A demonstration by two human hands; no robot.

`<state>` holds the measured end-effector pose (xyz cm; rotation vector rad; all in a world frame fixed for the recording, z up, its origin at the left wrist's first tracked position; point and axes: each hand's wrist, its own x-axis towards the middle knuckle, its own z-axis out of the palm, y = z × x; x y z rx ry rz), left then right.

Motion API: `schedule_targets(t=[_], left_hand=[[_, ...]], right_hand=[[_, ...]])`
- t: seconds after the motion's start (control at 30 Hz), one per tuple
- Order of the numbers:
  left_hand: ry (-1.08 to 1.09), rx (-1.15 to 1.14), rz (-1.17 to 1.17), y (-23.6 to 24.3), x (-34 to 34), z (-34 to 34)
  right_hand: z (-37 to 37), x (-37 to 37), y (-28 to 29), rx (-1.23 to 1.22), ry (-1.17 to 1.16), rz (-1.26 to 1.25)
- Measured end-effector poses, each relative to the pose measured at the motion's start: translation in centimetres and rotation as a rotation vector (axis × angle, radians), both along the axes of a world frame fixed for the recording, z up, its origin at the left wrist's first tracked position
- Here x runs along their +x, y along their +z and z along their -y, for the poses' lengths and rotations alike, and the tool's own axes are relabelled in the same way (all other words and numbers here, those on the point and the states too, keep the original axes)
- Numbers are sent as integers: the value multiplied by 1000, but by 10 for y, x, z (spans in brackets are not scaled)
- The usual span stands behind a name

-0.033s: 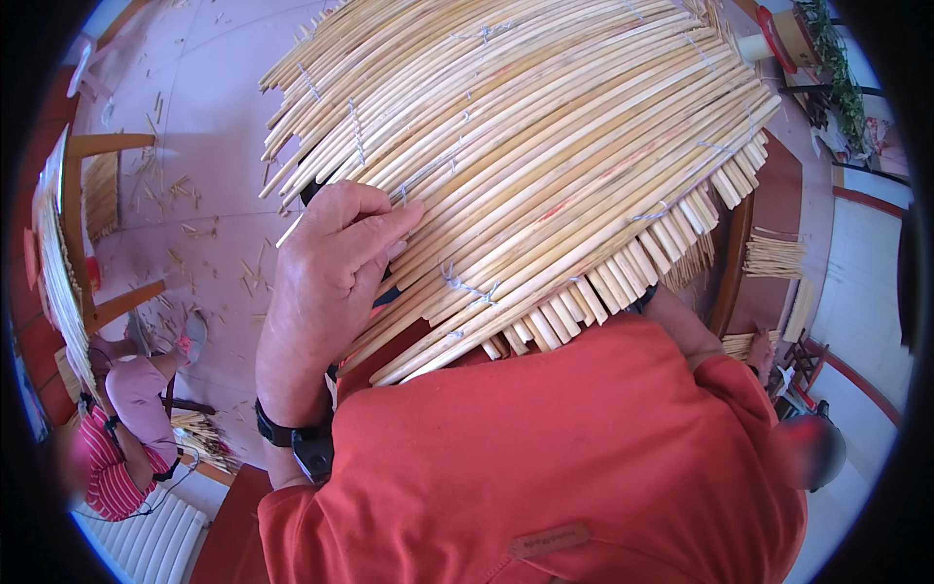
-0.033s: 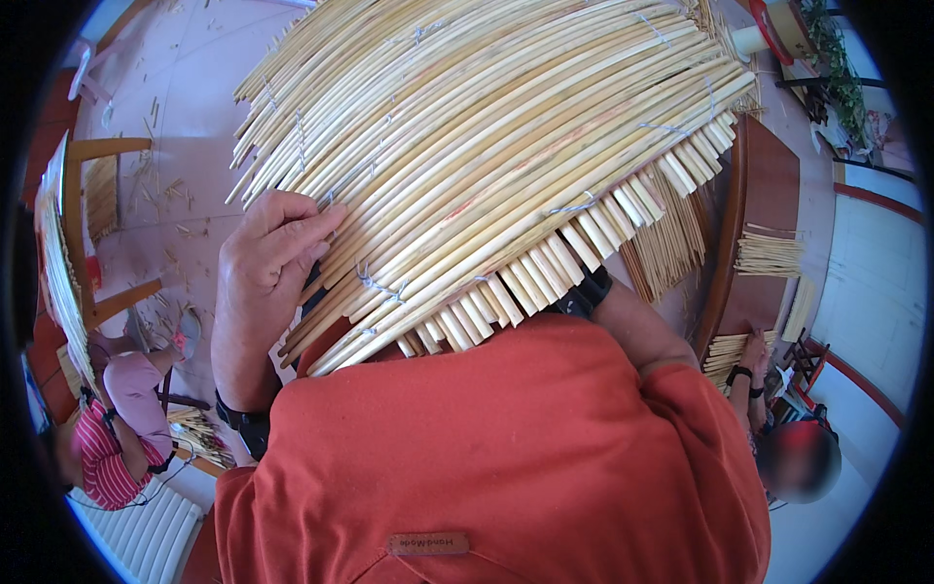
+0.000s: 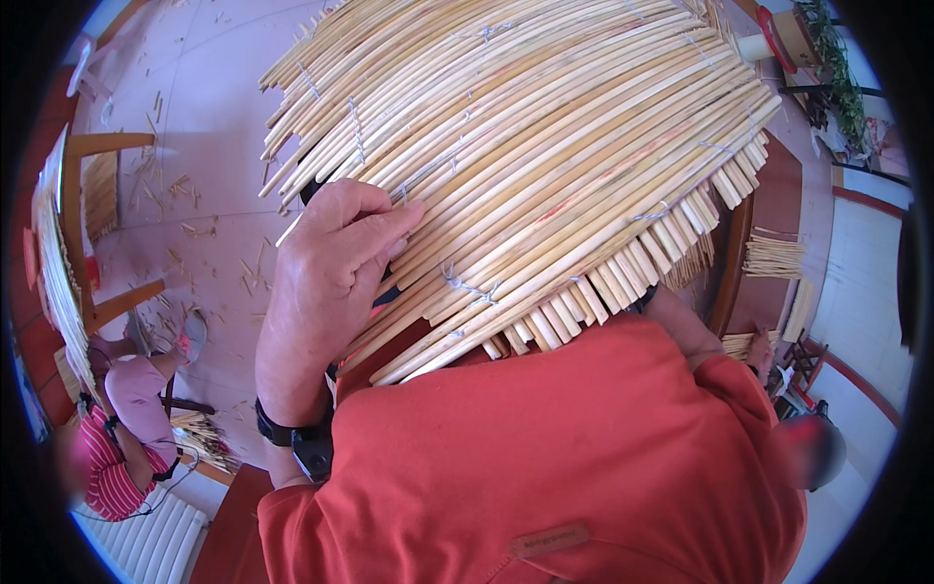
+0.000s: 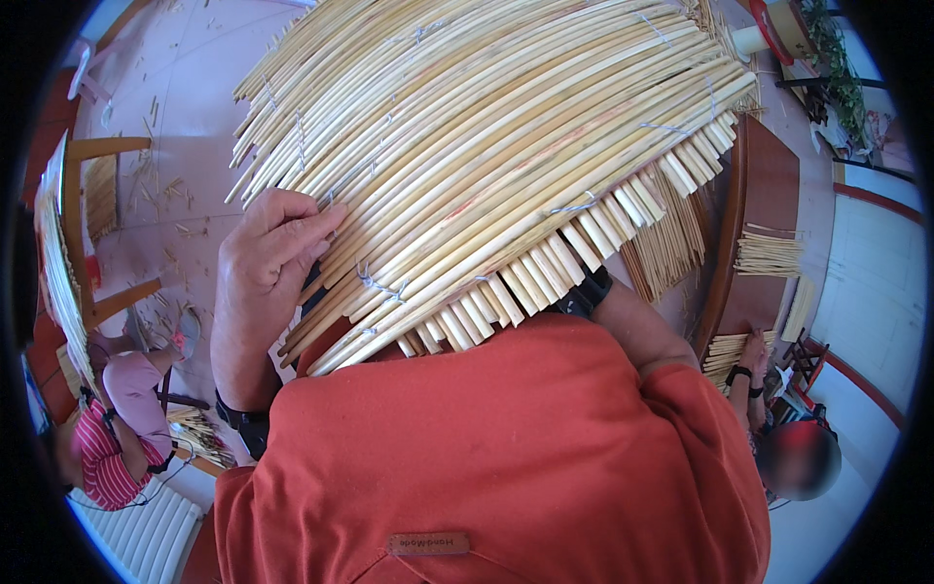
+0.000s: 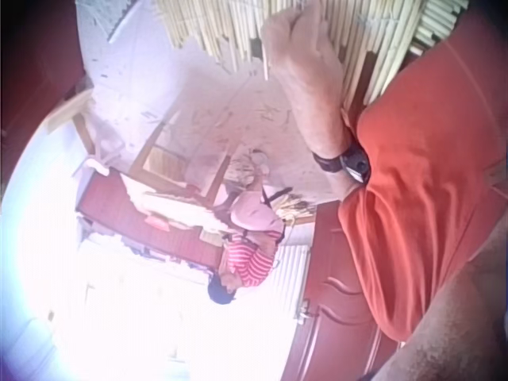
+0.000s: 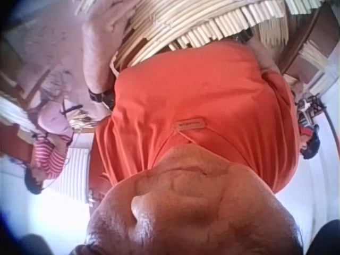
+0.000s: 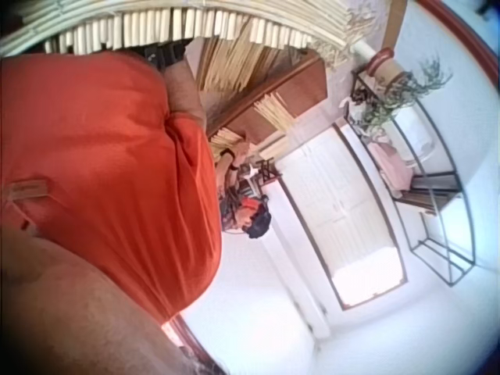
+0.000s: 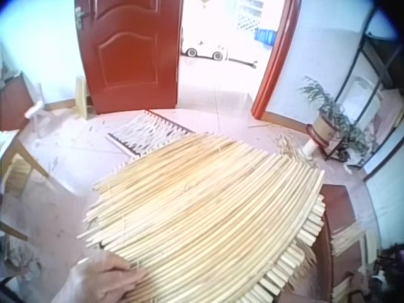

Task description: Weaving and tying together thin bamboo or wooden sticks using string to create a mat or screen.

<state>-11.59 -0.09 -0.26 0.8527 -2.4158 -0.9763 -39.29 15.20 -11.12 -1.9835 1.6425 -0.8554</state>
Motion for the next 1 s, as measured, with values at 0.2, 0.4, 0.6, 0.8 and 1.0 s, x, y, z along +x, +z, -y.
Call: schedule_targets(t=[0.2,0.4,0.6,0.8,1.0], left_hand=[[-30,23,-53,-6,1,9],[-92,101,-84,-11,1,17],[-113,140,-62,-13,0,20],[-100,116,-73,-13,-2,19],[-90,84,-73,-14,-2,18]], right_hand=[[-2,1,1,-4,9,-44],[-4,2,-1,-20,15,-77],[-5,1,-1,-29,14,-95],[-8,0,-2,-45,13,-111],[-9,0,-2,-52,18,-123]])
